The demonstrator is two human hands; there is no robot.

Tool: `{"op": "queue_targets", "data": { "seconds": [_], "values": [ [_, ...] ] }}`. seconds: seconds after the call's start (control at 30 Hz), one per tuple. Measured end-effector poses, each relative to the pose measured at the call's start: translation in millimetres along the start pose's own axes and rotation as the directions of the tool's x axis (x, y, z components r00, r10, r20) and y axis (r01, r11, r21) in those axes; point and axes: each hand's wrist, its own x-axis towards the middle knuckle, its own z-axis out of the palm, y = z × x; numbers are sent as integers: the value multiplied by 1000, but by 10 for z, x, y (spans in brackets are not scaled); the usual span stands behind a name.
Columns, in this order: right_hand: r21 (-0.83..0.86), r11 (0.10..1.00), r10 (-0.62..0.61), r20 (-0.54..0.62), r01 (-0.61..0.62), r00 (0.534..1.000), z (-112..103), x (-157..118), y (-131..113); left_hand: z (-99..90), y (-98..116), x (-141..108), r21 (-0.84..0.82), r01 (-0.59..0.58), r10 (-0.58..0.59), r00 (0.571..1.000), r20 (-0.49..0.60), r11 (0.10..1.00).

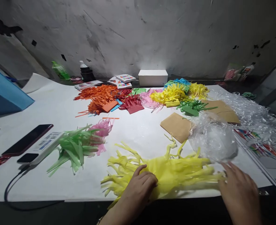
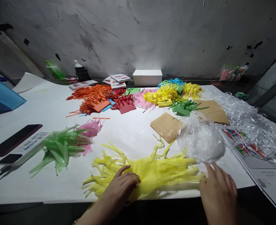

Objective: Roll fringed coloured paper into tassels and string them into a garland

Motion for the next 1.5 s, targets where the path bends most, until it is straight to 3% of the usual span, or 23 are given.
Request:
{"op": "queue_targets", "data": {
  "seconds": [0.07, 0.1, 0.17, 0.23, 0.27, 0.3, 0.4, 0.5, 0.6, 0.77, 0.87, 0.97, 1.03, 1.1, 1.17, 1.23, 1.33, 1.4, 1.5],
  "values": [
    [102, 995, 26, -137, -12, 990, -189, 31, -135, 5, -12, 9, -26, 31, -31, 1000, 0, 999],
    [237, 967, -46, -196, 92, 980, -271, 57, -278, 9, -16, 14, -32, 37, -38, 999, -1, 999],
    [500, 751, -371, -221, 431, 902, -367, 119, -635, 16, -20, 27, -32, 26, -27, 1000, -11, 999],
    [567, 574, -574, -235, 590, 784, -349, 183, -964, 24, -22, 32, -21, -11, 10, 1000, -30, 1000],
    [599, 523, -604, -242, 607, 759, -306, 211, -1081, 29, -26, 28, -13, -28, 27, 999, -38, 1000],
    [637, 496, -600, -240, 590, 763, -250, 235, -1157, 35, -33, 19, -1, -38, 38, 998, -42, 999],
    [772, 451, -569, -138, 448, 811, -95, 268, -1181, 56, -77, -23, 54, -20, 22, 999, -43, 998],
    [841, 453, -533, -12, 297, 846, -32, 253, -1113, 55, -127, -22, 114, 67, -61, 996, -60, 991],
    [813, 539, -437, 47, 220, 898, 28, 228, -1166, 5, -140, 70, 170, 235, -229, 972, -53, 957],
    [661, 721, -331, 62, 210, 942, 251, 263, -1378, -104, -120, 276, 289, 469, -507, 859, 69, 835],
    [618, 760, -299, 60, 200, 952, 285, 330, -1391, -121, -126, 337, 327, 510, -572, 811, 125, 795],
    [580, 774, -293, -30, 255, 956, 178, 383, -1340, -113, -141, 367, 323, 522, -584, 800, 137, 790],
    [606, 683, -420, -131, 408, 898, 95, 388, -1324, -111, -152, 382, 315, 520, -580, 804, 135, 794],
    [628, 558, -558, -200, 542, 805, 61, 365, -1341, -115, -165, 386, 312, 516, -576, 805, 141, 798],
    [613, 513, -619, -221, 601, 754, 84, 328, -1377, -119, -175, 367, 303, 512, -566, 816, 122, 804],
    [590, 524, -596, -261, 614, 759, 125, 297, -1408, -107, -171, 322, 281, 459, -485, 874, 26, 843],
    [679, 486, -507, -294, 550, 811, 132, 284, -1424, -34, -139, 234, 270, 214, -180, 973, -142, 939],
    [741, 453, -492, -255, 495, 832, 100, 284, -1430, 38, -116, 185, 275, 70, -18, 982, -186, 959],
    [698, 471, -540, -255, 539, 802, 79, 265, -1440, 117, -119, 129, 254, 25, 28, 979, -202, 967]
  ]
}}
